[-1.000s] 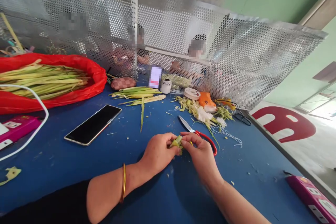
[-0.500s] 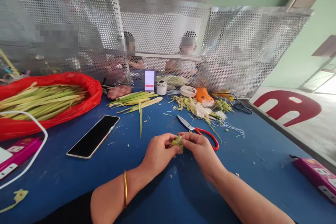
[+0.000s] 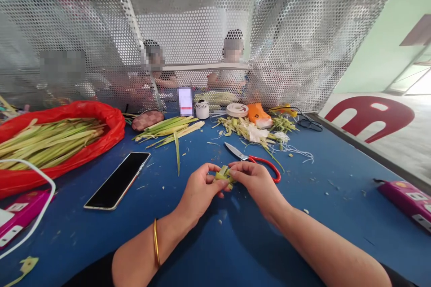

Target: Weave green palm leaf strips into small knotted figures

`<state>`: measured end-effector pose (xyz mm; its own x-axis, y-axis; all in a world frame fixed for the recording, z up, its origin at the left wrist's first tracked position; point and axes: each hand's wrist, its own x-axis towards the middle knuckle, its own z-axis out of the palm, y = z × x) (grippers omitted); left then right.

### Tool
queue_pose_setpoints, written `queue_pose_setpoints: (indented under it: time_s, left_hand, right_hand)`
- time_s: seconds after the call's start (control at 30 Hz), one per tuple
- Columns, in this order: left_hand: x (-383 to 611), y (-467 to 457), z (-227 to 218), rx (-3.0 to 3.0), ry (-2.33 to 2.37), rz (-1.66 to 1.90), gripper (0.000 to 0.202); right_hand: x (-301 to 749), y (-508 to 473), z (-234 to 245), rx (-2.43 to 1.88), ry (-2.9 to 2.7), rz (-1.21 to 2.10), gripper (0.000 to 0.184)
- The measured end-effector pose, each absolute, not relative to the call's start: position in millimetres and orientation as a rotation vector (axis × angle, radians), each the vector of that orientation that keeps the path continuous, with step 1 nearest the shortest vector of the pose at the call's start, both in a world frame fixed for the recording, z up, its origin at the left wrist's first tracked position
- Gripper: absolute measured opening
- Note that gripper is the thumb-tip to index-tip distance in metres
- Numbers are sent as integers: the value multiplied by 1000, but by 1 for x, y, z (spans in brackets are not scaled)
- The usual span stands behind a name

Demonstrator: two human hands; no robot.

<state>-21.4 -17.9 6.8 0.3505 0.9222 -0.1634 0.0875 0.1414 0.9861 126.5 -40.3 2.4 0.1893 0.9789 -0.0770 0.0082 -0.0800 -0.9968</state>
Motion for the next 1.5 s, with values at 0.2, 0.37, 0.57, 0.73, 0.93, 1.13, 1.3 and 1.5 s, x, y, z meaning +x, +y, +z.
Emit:
queue_pose_setpoints:
  time_s: [0.2,0.37,0.57,0.73,0.93,1.13,1.3,1.5]
  left_hand:
    - [-21,-19,5,1342,1054,782,26]
    - [-21,-19,8,1238,1005,774,32]
    - [-25,-15,4,1124,915,751,34]
    - [-26,-13,4,974,878,718,34]
    - [-27,-8,7,960,831,658,26]
    - [-27,-8,9,929,851,640,27]
    - [-27,-9,12,872,857,653,30]
    - [-28,-10,10,873,855,672,34]
  right_hand:
    - [124,-37,-4,-1396,-1028,1065,14]
    - [124,-37,-5,-1433,-1032,1007,11]
    - [123,-39,3,-1381,-953,1110,17]
    - [123,-40,6,-1374,-941,1141,16]
    - [124,-41,4,-1378,-1022,1069,12]
    - [124,-40,2,-1394,-1017,1076,12]
    - [125,-41,8,-1361,-983,1105,14]
    - [125,-40,7,-1412,-996,1001,14]
